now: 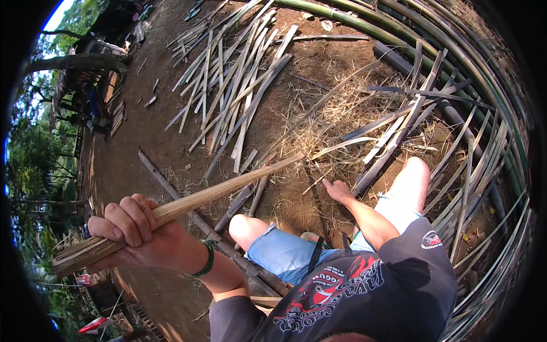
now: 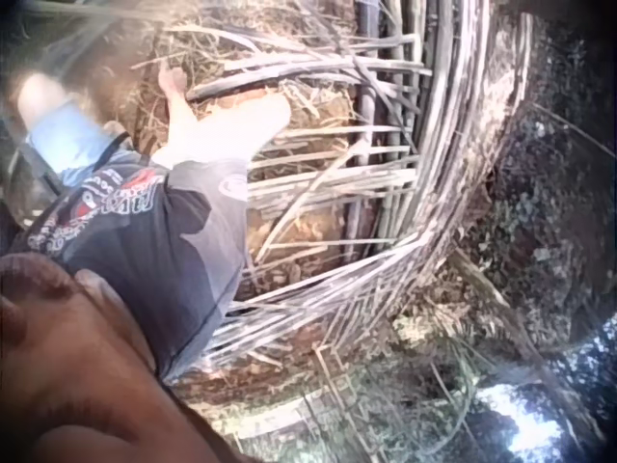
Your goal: The person sits on the ground and uses a machete to sharpen a long piece of bamboo into a point. They repeatedly shave the bamboo and inspect the tip to refine the shape.
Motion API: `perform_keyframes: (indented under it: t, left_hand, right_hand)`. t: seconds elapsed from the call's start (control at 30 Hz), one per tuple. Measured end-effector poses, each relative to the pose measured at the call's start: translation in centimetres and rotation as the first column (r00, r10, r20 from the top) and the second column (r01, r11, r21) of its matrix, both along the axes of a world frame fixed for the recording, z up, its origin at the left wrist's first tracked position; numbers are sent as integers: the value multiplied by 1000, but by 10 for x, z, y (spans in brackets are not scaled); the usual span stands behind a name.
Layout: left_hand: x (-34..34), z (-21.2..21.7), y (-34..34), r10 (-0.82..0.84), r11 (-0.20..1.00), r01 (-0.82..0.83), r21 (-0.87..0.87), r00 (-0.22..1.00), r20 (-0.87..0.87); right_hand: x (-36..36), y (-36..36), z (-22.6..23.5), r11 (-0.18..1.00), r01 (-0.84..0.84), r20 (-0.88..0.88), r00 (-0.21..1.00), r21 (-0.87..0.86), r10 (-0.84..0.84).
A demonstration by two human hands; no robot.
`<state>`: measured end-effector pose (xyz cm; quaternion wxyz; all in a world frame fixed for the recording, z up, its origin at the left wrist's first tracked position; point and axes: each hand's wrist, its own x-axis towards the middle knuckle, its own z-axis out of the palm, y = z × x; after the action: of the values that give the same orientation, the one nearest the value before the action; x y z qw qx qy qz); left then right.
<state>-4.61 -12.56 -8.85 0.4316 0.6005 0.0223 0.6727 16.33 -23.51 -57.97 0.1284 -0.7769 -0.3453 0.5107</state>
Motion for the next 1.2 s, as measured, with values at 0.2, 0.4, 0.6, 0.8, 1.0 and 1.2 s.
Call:
perform_keyframes:
  t: [0.2, 0.4, 0.6, 0.8, 1.0, 1.2]
  left_hand:
    - [26, 13, 31, 694, 704, -682, -198, 720, -8]
    - [31, 43, 77, 765, 604, -753, -263, 640, -76]
    - [4, 80, 109, 694, 677, -695, -244, 712, -103]
    - [11, 60, 145, 443, 814, -479, -329, 878, -184]
    - [11, 37, 161, 200, 938, -247, -243, 959, -201]
    - [9, 38, 160, 57, 958, -108, -267, 979, -194]
  right_hand:
    - [-14, 10, 39, 968, 169, -209, 969, 185, -129]
    - [-7, 35, 81, 919, 334, -481, 854, 210, -200]
    - [6, 57, 124, 889, 390, -603, 778, 241, -178]
    - [-3, 52, 156, 908, 351, -671, 733, 227, -115]
    - [-9, 41, 166, 901, 356, -680, 726, 249, -99]
    - [-24, 38, 177, 889, 366, -687, 722, 273, -86]
